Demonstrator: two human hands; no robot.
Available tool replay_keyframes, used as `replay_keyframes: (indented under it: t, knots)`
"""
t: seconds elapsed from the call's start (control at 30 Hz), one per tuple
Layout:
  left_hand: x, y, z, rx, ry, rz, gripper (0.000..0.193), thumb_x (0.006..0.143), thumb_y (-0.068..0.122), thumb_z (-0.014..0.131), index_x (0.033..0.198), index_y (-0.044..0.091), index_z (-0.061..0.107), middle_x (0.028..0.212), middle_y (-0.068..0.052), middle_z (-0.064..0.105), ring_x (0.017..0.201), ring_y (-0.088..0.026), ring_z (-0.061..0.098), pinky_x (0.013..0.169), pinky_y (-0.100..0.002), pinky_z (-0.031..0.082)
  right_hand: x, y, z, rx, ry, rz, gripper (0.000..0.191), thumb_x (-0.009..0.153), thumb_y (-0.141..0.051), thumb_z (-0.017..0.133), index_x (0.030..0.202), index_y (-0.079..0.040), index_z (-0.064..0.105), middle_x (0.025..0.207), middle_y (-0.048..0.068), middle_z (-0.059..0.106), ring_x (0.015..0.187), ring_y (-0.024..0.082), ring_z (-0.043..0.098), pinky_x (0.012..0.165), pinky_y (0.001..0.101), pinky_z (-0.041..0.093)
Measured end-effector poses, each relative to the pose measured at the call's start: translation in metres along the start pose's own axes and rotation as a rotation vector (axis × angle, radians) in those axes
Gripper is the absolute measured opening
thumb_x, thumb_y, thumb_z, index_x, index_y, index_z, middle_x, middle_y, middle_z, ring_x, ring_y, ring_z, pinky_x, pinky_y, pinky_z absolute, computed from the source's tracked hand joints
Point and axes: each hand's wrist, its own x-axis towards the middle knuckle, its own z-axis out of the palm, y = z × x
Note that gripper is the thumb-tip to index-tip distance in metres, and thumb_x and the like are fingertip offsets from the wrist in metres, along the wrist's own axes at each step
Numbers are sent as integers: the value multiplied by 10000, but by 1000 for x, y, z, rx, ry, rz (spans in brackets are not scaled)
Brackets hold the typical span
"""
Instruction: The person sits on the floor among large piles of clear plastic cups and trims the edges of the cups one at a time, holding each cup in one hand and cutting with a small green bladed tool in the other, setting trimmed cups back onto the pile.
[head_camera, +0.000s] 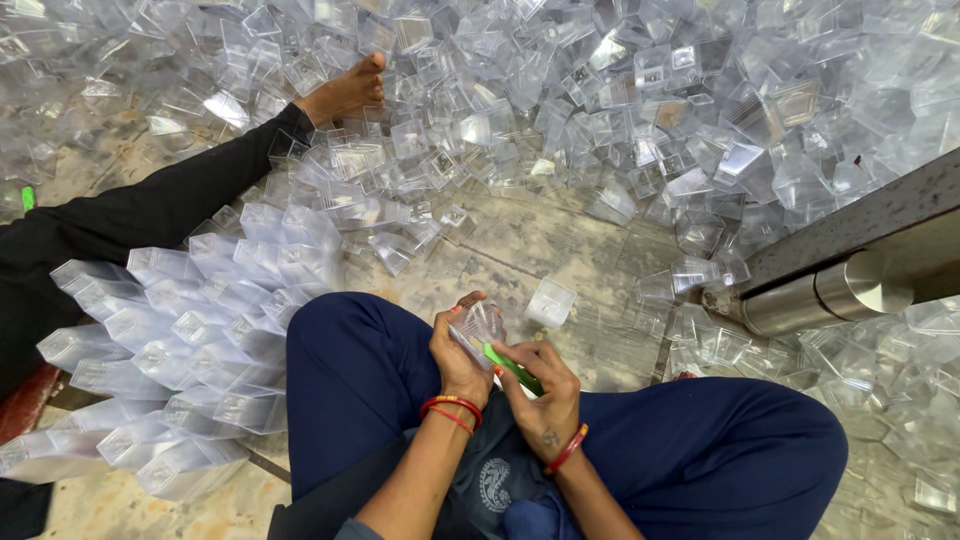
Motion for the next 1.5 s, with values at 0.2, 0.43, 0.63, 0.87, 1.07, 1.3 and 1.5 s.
replay_keyframes:
  t: [0.2,0.43,0.63,0.87,1.07,1.3,1.5]
  knots:
    - [2,-4,-5,9,-44,47,424,890,328,509,1113,7,674,878,-152,680,796,-265,656,720,-359,533,1,15,0,-42,156,171,302,860,-39,752,1158,-80,782,978,65,706,831,131,686,675,258,553]
    - [-3,4,2,14,63,-61,496,923,516,502,1055,77,691,867,-108,706,791,-242,680,648,-388,536,-4,63,-4,135,289,260,342,947,-107,643,1282,-55,695,1060,46,677,886,114,636,673,257,536]
    - [-2,9,18,71,82,-154,531,880,605,531,1158,156,596,1028,-90,746,902,-253,717,619,-389,560,-15,105,3,24,131,409,358,964,-136,607,1307,-93,702,856,62,776,649,125,557,594,248,428]
    - [1,61,-4,295,-255,165,586,872,435,738,1315,110,535,1200,-102,663,1035,-230,683,723,-360,595,59,79,30,93,31,319,259,960,-178,650,1132,-29,775,851,42,717,768,104,707,709,280,588]
    - [27,57,-26,195,-104,100,602,885,539,624,1290,99,556,1141,-163,698,960,-303,738,593,-363,614,182,52,123,-356,-172,-101,236,842,-217,736,1050,-105,739,925,102,745,808,258,735,707,375,565]
    - [59,41,-43,-47,-43,-20,630,890,582,517,1235,56,546,1163,-178,704,949,-336,753,526,-482,646,216,94,175,-690,-304,-79,336,781,-282,766,1066,-122,690,1011,149,720,778,388,678,661,489,527]
    - [53,36,-15,336,4,69,783,856,452,640,1544,163,404,1254,-128,667,949,-282,731,557,-394,631,237,96,94,-155,-316,214,222,858,-199,747,1045,-81,762,872,72,805,793,147,763,678,363,579]
